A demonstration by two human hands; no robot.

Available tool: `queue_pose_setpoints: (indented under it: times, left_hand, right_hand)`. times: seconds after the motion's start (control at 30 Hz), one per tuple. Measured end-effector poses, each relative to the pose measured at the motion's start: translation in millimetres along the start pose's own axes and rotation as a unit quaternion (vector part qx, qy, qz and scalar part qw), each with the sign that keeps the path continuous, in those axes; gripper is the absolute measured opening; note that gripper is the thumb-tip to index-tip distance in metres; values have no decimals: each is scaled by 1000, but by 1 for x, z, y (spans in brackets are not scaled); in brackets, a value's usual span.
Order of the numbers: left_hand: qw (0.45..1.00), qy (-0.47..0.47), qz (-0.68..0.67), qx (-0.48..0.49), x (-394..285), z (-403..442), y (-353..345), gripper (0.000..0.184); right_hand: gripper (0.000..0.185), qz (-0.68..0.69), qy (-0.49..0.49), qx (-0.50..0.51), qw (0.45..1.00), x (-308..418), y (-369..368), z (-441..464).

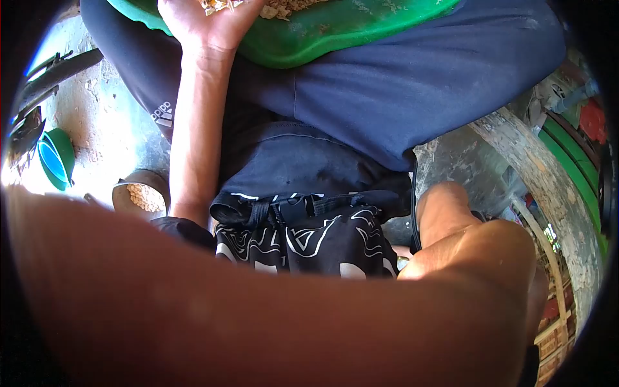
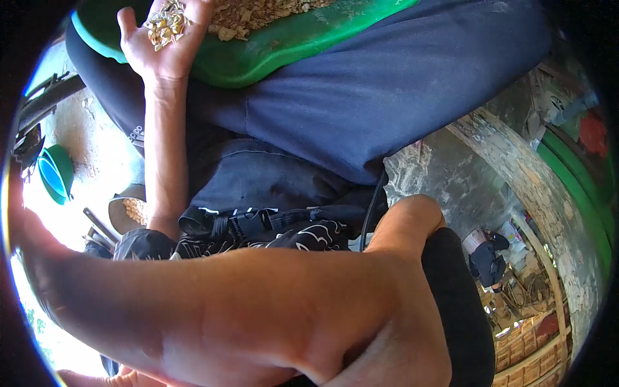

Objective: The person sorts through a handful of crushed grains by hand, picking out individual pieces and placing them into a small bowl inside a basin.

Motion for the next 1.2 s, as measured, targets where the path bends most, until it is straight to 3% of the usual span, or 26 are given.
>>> queue_pose_setpoints:
  times: [1.2]
  left_hand:
    - [1000, 10, 0, 13, 0, 0, 3, 89]
  right_hand:
    - [102, 85, -63, -2, 994, -6, 3, 2]
Point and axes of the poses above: each hand's wrist, its own z-axis towards the middle knuckle, its own y-axis out of the back of the hand, x = y × z, the point moved 7 cm from there along z, towards the middle knuckle, and after that the axes turned 9 degrees about y, right-handed, at the moved point
